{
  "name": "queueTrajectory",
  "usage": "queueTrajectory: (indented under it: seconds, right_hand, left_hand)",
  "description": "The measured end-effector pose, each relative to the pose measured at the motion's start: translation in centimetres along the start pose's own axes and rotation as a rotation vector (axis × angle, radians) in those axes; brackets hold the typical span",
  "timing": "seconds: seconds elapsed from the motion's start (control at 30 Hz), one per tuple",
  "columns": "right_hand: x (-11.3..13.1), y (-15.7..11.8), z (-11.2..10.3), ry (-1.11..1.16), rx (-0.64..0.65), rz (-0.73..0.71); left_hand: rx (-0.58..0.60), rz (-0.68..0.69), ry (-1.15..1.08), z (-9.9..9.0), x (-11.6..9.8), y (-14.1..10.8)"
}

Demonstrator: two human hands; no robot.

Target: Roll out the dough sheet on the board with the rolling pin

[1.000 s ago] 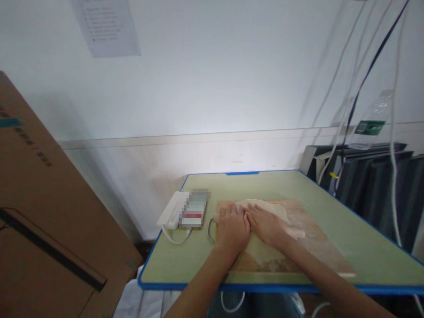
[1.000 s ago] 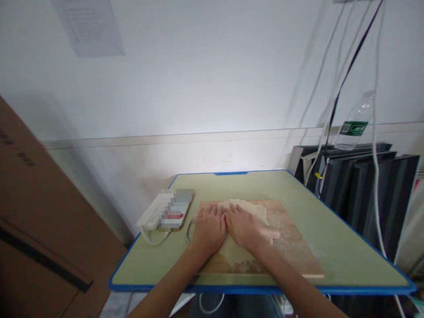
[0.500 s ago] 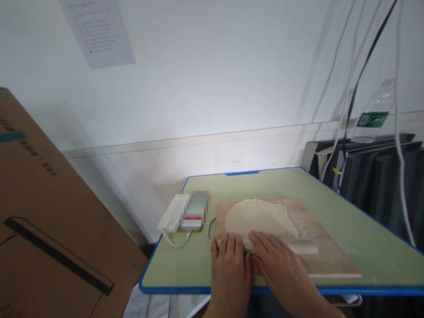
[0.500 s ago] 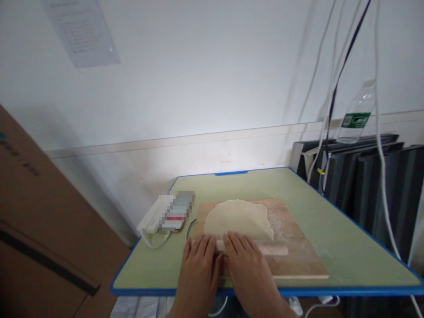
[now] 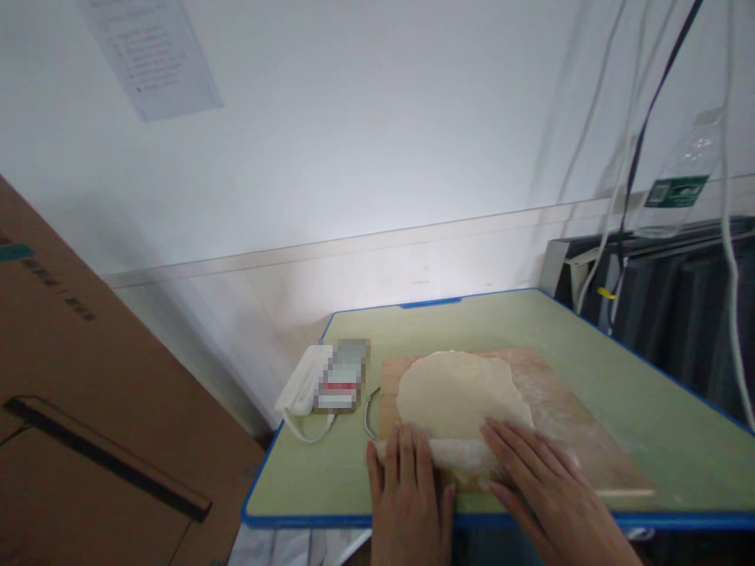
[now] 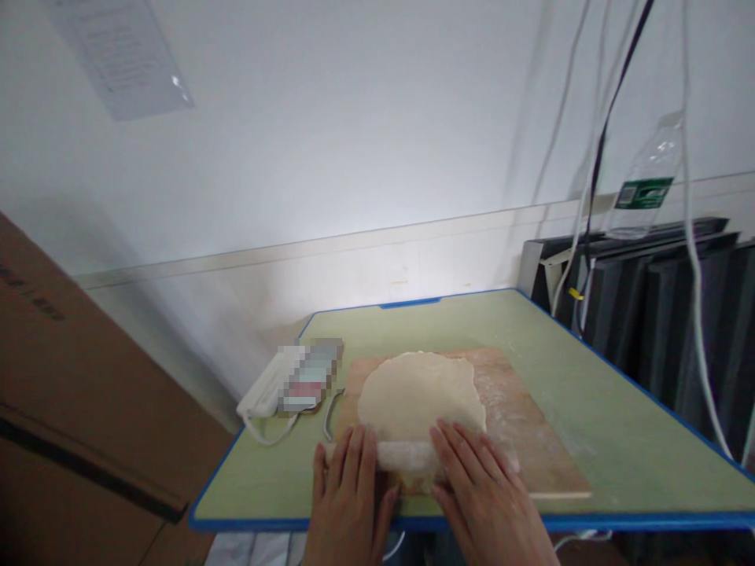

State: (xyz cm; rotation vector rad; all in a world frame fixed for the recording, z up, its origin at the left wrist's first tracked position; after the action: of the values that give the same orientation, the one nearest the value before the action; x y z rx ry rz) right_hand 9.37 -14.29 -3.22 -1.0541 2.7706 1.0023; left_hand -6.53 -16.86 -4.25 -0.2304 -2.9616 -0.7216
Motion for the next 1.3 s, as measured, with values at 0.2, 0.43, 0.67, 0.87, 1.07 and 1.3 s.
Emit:
queueTrajectory:
  seconds: [0.2, 0.43, 0.67, 0.87, 1.07, 1.3]
  right_hand:
    - [-0.5, -0.6, 0.8, 0.004, 0.027, 0.073]
    - [-1.8, 1.2, 1.5, 0.185, 0.184, 0.116]
    - [-2.7, 2.5, 1.3, 0.227, 0.209, 0.105]
    - [-5.5, 2.2, 1.2, 0.123, 0.104, 0.113]
    - [-11.3, -0.2, 1.8, 0.267, 0.09, 0.667]
    - [-12.1, -1.0, 1.6, 0.48, -0.005, 0.791]
  left_hand:
    - [0.035, -0.036, 0.023, 0.0, 0.0, 0.1]
    - [0.075, 0.008, 0.047, -1.0, 0.2, 1.3]
    - [0.166, 0.097, -0.13, -1.0, 1.1, 2.6]
    - [0.096, -0.082, -0.765, -1.6, 5.8, 0.9]
    - [0.46, -0.345, -1.351, 0.3, 8.4, 4.1]
    - [0.683, -0.653, -1.792, 0.6, 8.5, 11.2]
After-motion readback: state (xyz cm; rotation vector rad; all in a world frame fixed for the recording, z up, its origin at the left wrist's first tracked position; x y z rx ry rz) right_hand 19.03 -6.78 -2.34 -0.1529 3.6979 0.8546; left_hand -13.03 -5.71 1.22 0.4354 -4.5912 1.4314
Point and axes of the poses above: each hand's wrist, its own y-axis towards the middle knuckle, its own z-axis out of the palm, x = y × z, the point moved 4 cm from there along y, towards the middle knuckle, and after that the axes turned 11 degrees about x, right-handed, at the moved point
